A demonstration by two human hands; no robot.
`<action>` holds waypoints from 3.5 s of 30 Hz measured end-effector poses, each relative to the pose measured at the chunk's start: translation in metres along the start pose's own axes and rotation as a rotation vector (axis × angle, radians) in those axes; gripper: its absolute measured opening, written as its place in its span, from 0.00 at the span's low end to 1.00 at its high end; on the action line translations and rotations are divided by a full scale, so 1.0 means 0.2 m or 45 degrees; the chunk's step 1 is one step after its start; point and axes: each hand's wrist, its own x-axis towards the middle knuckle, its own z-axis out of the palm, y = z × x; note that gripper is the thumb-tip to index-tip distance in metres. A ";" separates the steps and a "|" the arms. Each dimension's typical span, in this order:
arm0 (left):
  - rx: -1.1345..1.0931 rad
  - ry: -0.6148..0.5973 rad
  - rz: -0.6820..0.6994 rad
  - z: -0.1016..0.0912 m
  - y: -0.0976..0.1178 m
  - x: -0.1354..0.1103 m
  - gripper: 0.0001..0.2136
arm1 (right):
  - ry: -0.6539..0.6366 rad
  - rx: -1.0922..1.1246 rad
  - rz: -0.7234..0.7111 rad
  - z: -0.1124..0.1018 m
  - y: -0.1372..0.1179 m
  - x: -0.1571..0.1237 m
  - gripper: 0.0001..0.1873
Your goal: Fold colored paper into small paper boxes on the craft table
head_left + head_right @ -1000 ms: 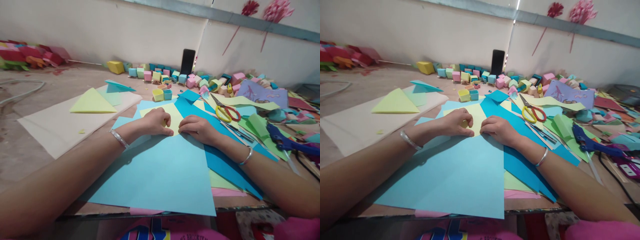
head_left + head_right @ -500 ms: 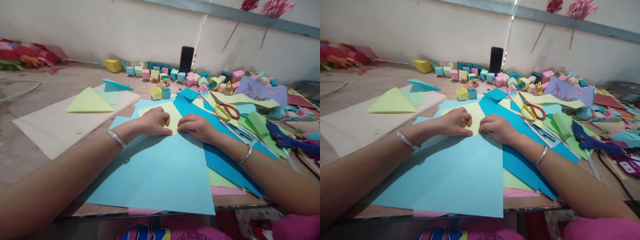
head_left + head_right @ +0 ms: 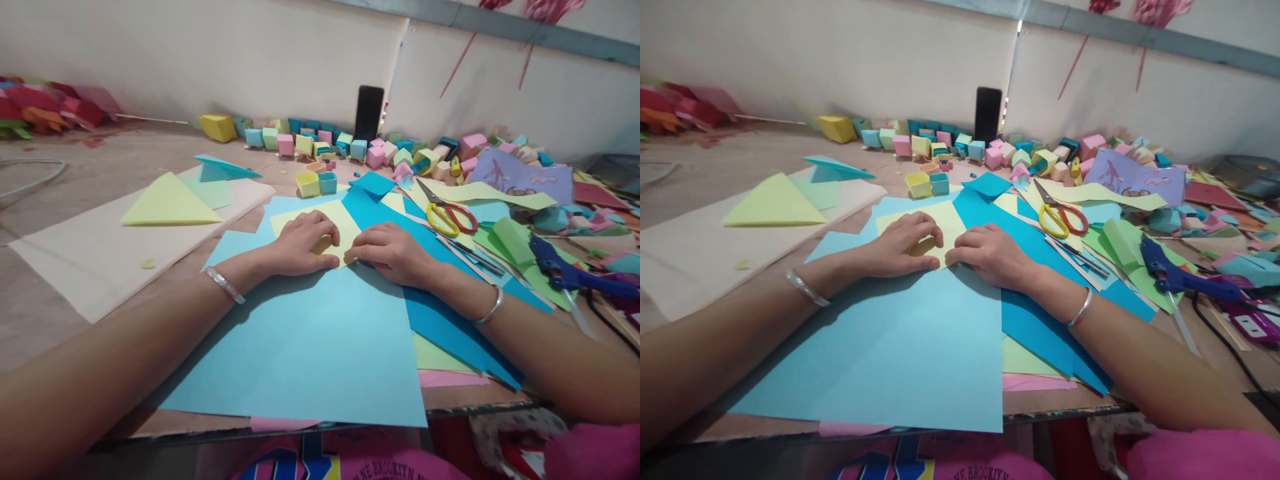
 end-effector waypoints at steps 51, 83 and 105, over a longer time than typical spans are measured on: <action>-0.266 0.094 0.200 0.00 -0.06 0.01 0.23 | -0.074 -0.611 -0.194 -0.13 0.05 -0.03 0.18; 0.125 -0.189 0.182 -0.01 -0.02 -0.01 0.26 | -0.089 -0.874 -0.022 -0.09 0.12 -0.04 0.19; 0.160 -0.257 0.232 -0.06 -0.17 0.00 0.22 | -0.154 -0.548 -0.301 -0.13 0.06 -0.06 0.16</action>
